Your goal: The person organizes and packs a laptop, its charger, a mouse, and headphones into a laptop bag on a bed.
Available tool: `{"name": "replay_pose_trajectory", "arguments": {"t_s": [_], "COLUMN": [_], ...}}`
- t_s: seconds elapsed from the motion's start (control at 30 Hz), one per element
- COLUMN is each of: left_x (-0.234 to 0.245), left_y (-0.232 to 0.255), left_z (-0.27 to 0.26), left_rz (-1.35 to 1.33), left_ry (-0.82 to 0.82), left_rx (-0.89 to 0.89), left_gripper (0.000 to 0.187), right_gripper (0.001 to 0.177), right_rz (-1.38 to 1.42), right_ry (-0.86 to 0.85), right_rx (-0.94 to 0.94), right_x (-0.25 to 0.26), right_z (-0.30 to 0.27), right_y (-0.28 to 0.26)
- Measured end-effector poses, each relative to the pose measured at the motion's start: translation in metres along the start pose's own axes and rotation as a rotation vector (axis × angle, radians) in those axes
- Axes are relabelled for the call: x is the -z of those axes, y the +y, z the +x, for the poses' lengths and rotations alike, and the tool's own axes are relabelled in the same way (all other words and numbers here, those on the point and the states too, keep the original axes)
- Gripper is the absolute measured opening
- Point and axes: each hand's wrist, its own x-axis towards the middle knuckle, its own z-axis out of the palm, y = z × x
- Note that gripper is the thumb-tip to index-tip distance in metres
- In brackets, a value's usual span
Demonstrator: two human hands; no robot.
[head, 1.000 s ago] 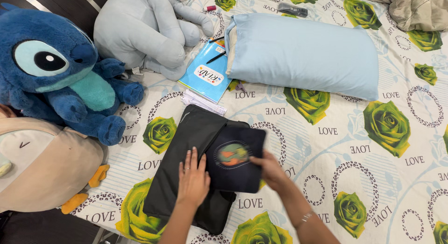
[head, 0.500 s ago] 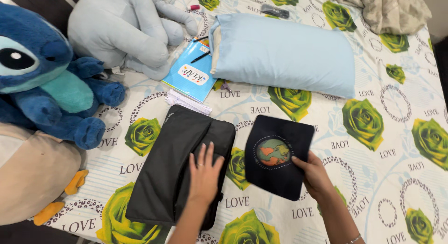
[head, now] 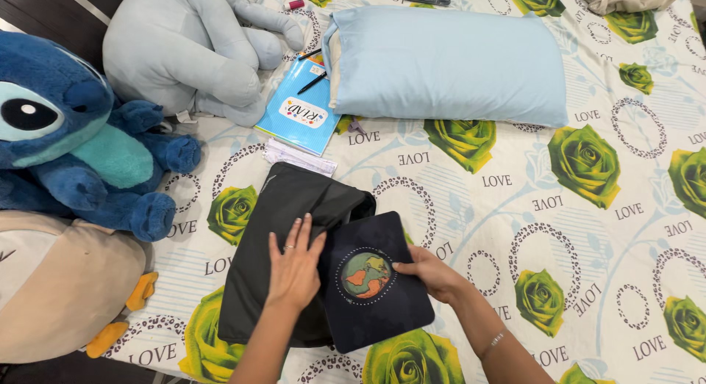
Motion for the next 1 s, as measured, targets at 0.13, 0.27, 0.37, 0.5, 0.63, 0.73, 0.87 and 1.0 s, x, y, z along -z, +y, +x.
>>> {"name": "replay_pose_trajectory", "arguments": {"t_s": [0.13, 0.27, 0.37, 0.5, 0.63, 0.73, 0.87, 1.0], "left_x": [-0.006, -0.003, -0.002, -0.008, -0.009, -0.005, -0.005, -0.011], "left_y": [0.012, 0.033, 0.054, 0.063, 0.057, 0.056, 0.056, 0.055], "left_z": [-0.001, -0.011, -0.020, -0.025, -0.027, -0.026, -0.026, -0.025], "left_rz": [-0.044, -0.010, -0.002, -0.002, -0.033, -0.059, -0.067, -0.088], "left_ry": [-0.076, -0.141, -0.201, -0.177, -0.124, -0.168, -0.175, -0.223], "left_rx": [0.028, 0.072, 0.114, 0.139, 0.132, 0.134, 0.112, 0.067], "left_gripper": [0.081, 0.089, 0.096, 0.103, 0.100, 0.101, 0.102, 0.105], "right_gripper": [0.046, 0.043, 0.044, 0.046, 0.052, 0.048, 0.045, 0.045], "right_rz": [-0.090, -0.204, -0.171, -0.092, 0.088, 0.173, 0.027, -0.271], "right_ry": [0.042, 0.055, 0.028, -0.008, -0.052, 0.048, 0.200, 0.321], "right_rx": [0.025, 0.065, 0.098, 0.131, 0.138, 0.148, 0.357, 0.477], "right_x": [0.012, 0.040, 0.047, 0.042, 0.017, -0.012, -0.056, -0.075], "right_z": [0.036, 0.062, 0.068, 0.071, 0.080, 0.095, 0.103, 0.104], "right_y": [0.020, 0.027, 0.024, 0.018, 0.042, 0.067, 0.075, 0.047]}}
